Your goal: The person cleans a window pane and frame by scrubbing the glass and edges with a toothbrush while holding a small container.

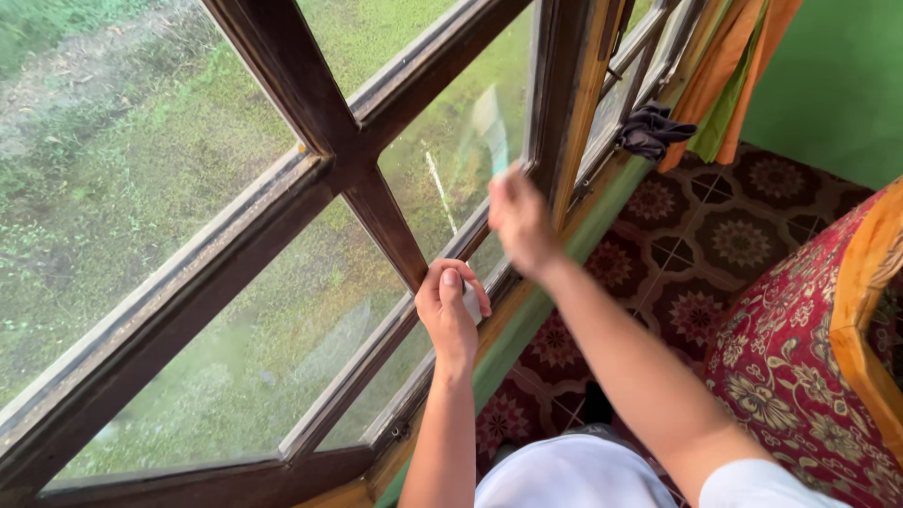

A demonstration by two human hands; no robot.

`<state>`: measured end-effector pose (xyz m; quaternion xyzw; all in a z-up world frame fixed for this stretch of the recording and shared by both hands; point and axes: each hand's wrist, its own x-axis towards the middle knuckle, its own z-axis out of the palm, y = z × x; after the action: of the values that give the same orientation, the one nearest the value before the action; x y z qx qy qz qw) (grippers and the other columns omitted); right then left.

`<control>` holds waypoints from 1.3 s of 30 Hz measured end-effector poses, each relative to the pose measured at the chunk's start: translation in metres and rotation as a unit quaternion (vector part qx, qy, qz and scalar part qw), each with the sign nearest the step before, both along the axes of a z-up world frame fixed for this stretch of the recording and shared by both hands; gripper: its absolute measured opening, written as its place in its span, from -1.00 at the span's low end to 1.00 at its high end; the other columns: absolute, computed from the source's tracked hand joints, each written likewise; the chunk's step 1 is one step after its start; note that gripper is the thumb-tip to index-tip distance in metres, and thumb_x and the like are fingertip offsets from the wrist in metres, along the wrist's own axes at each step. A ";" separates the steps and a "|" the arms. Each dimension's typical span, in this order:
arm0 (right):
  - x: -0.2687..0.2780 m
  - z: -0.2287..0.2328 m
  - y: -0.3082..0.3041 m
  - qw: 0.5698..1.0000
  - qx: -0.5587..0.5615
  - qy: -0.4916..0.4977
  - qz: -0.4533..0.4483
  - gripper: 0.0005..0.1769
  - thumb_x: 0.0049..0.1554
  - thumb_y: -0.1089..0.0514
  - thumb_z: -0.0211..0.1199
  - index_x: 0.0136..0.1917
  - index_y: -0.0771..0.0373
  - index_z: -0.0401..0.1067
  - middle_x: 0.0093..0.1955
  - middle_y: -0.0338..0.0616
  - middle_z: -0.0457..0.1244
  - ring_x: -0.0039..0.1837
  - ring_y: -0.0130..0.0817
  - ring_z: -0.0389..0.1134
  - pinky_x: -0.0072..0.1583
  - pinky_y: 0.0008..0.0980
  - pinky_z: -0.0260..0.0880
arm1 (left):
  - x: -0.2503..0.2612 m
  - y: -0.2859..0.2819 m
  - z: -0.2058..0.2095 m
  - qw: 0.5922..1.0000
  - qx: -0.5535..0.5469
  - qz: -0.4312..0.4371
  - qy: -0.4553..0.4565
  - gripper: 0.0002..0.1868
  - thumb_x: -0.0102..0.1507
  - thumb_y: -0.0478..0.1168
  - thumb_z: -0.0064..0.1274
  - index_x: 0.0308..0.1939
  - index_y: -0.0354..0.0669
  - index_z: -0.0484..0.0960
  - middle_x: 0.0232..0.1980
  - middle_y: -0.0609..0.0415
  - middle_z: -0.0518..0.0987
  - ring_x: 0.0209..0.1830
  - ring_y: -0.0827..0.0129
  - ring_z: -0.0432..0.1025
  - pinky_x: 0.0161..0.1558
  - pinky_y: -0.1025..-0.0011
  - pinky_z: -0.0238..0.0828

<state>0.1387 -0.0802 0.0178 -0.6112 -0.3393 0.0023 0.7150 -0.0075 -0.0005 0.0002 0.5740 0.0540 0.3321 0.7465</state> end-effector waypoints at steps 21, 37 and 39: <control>-0.024 -0.001 -0.005 0.994 -0.099 0.047 -0.006 -0.80 0.40 0.03 -0.18 -0.04 0.07 0.19 -0.42 -0.41 0.06 -0.38 -0.63 0.08 -0.35 -0.55 0.11 | 0.007 -0.002 0.002 1.000 -0.005 0.026 0.011 -0.49 0.43 0.07 -0.16 -0.37 -0.32 0.50 -0.57 0.04 0.47 -0.66 0.45 0.36 -0.59 0.50 0.28; -0.033 -0.004 -0.002 0.992 -0.123 0.007 0.014 -0.86 0.36 0.08 -0.15 0.02 0.13 0.20 -0.46 -0.41 0.07 -0.44 -0.58 0.08 -0.40 -0.47 0.06 | 0.006 0.000 -0.003 0.999 0.021 0.025 0.006 -0.47 0.43 0.08 -0.16 -0.38 -0.32 0.51 -0.58 0.05 0.48 -0.63 0.47 0.37 -0.56 0.50 0.29; -0.015 -0.003 -0.005 0.990 -0.142 0.017 0.011 -0.89 0.33 0.10 -0.11 0.01 0.14 0.17 -0.47 -0.40 0.10 -0.43 -0.57 0.10 -0.40 -0.45 0.07 | 0.002 0.000 -0.003 0.999 0.024 0.024 0.015 -0.48 0.43 0.08 -0.16 -0.38 -0.32 0.51 -0.58 0.05 0.48 -0.63 0.47 0.37 -0.57 0.50 0.29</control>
<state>0.1234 -0.0856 0.0145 -0.7025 -0.3299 0.0685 0.6269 -0.0052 -0.0005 -0.0026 0.5955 0.0710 0.3420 0.7234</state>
